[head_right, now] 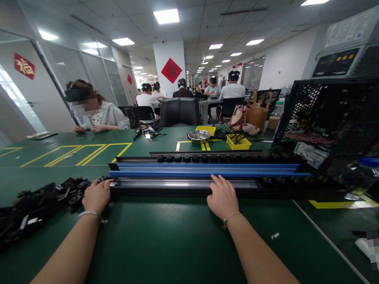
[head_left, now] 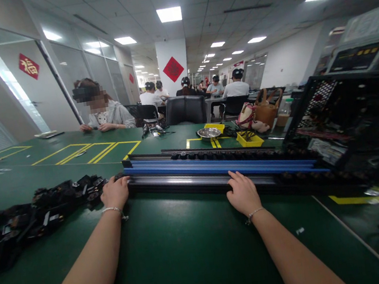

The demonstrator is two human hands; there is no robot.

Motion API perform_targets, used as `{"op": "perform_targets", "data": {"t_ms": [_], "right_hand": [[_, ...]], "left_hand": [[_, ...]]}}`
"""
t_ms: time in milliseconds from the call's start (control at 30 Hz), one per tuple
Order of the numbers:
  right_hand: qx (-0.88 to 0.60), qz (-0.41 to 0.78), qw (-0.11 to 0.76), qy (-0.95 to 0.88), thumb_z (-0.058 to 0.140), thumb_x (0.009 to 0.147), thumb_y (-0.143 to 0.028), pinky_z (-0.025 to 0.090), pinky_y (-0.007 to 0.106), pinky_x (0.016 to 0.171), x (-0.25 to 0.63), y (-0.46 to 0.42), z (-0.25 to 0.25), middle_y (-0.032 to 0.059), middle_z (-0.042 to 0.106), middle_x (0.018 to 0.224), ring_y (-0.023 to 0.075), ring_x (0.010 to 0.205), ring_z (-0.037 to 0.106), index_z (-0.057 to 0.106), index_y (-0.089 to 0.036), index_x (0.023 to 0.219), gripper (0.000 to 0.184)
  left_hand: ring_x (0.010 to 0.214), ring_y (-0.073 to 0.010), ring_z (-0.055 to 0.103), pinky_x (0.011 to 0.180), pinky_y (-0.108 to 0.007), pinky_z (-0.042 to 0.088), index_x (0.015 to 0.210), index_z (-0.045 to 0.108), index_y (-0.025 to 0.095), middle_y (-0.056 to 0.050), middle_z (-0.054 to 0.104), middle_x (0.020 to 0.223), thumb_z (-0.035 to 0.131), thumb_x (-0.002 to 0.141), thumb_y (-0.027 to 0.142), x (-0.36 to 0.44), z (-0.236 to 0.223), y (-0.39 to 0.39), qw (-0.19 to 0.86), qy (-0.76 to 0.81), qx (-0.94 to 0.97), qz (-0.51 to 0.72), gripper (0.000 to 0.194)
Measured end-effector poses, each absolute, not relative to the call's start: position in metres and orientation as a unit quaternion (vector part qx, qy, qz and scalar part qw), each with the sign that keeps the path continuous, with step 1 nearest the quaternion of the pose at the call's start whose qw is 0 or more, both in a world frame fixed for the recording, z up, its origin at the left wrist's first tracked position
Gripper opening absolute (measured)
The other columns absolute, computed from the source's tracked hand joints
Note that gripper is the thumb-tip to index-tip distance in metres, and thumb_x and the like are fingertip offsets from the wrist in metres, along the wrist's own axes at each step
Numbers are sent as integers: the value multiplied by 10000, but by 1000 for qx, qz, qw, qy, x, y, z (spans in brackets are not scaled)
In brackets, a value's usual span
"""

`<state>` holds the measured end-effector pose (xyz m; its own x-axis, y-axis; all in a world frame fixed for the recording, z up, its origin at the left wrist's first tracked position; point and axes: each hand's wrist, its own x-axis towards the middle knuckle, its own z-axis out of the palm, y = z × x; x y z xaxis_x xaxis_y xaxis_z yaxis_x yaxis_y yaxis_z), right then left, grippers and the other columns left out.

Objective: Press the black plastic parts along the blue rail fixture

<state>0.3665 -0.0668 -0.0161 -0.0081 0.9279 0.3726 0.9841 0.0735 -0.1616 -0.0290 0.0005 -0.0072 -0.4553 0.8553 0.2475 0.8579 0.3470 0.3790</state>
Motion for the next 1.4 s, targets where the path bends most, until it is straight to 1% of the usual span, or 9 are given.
{"op": "perform_targets", "data": {"t_ms": [300, 500, 600, 767, 933, 1067, 1233, 1333, 1400], "right_hand": [[-675, -68, 202, -707, 448, 690, -132, 259, 396, 1050, 366, -67, -17, 70, 474, 1367, 235, 1285, 360, 653, -161, 879, 281], [-677, -70, 199, -705, 448, 690, -132, 260, 389, 1049, 366, -67, -16, 67, 474, 1368, 236, 1285, 360, 654, -158, 896, 292], [-677, -69, 198, -706, 447, 692, -130, 261, 389, 1049, 366, -67, -16, 68, 475, 1366, 235, 1282, 363, 654, -159, 890, 288], [-676, -70, 204, -705, 449, 691, -133, 262, 389, 1052, 366, -66, -16, 69, 481, 1361, 241, 1284, 363, 655, -157, 878, 280], [-676, -74, 207, -704, 452, 691, -134, 275, 397, 1045, 366, -66, -18, 77, 484, 1358, 242, 1282, 366, 654, -158, 876, 276], [-675, -79, 205, -704, 453, 688, -132, 277, 403, 1042, 366, -66, -18, 76, 484, 1358, 240, 1281, 368, 651, -165, 874, 274], [-677, -82, 201, -703, 448, 686, -129, 271, 389, 1047, 366, -66, -17, 68, 485, 1358, 235, 1280, 374, 650, -164, 876, 280], [-675, -81, 207, -703, 447, 682, -129, 267, 393, 1050, 366, -67, -19, 67, 485, 1357, 237, 1282, 370, 647, -165, 875, 280], [-674, -75, 217, -703, 448, 675, -127, 264, 399, 1051, 366, -66, -20, 68, 488, 1354, 236, 1281, 369, 644, -170, 873, 282]], "left_hand": [[1140, -340, 467, 899, -514, 417, 1158, 615, 361, -81, 467, 1325, 203, 891, 466, -42, -7, 3, -3, -818, -528, -229, 502], [1195, -322, 434, 952, -496, 383, 1171, 614, 309, -85, 423, 1369, 216, 900, 430, -48, -8, 5, -8, -821, -509, -258, 496], [1213, -311, 421, 961, -467, 383, 1173, 613, 276, -77, 399, 1394, 255, 889, 451, -62, -10, 8, -12, -834, -476, -278, 489], [1187, -320, 442, 956, -483, 383, 1162, 613, 259, -56, 380, 1414, 312, 835, 562, -92, -13, 10, -2, -859, -442, -257, 538], [1170, -300, 455, 968, -453, 383, 1192, 592, 297, -43, 298, 1446, 399, 798, 520, -112, -17, 11, 3, -861, -463, -212, 492], [1222, -326, 390, 973, -459, 370, 1247, 545, 286, -80, 263, 1450, 419, 794, 491, -121, -21, 15, 29, -860, -472, -192, 513], [1271, -359, 290, 974, -493, 342, 1298, 479, 306, -76, 190, 1474, 368, 811, 501, -131, -22, 17, 32, -874, -461, -154, 536], [1276, -365, 262, 974, -508, 329, 1280, 500, 300, -78, 158, 1487, 343, 819, 498, -136, -21, 16, 29, -880, -452, -142, 526], [1273, -365, 257, 972, -511, 324, 1224, 552, 314, -60, 155, 1491, 354, 816, 496, -136, -21, 15, 32, -880, -451, -144, 489]]}}
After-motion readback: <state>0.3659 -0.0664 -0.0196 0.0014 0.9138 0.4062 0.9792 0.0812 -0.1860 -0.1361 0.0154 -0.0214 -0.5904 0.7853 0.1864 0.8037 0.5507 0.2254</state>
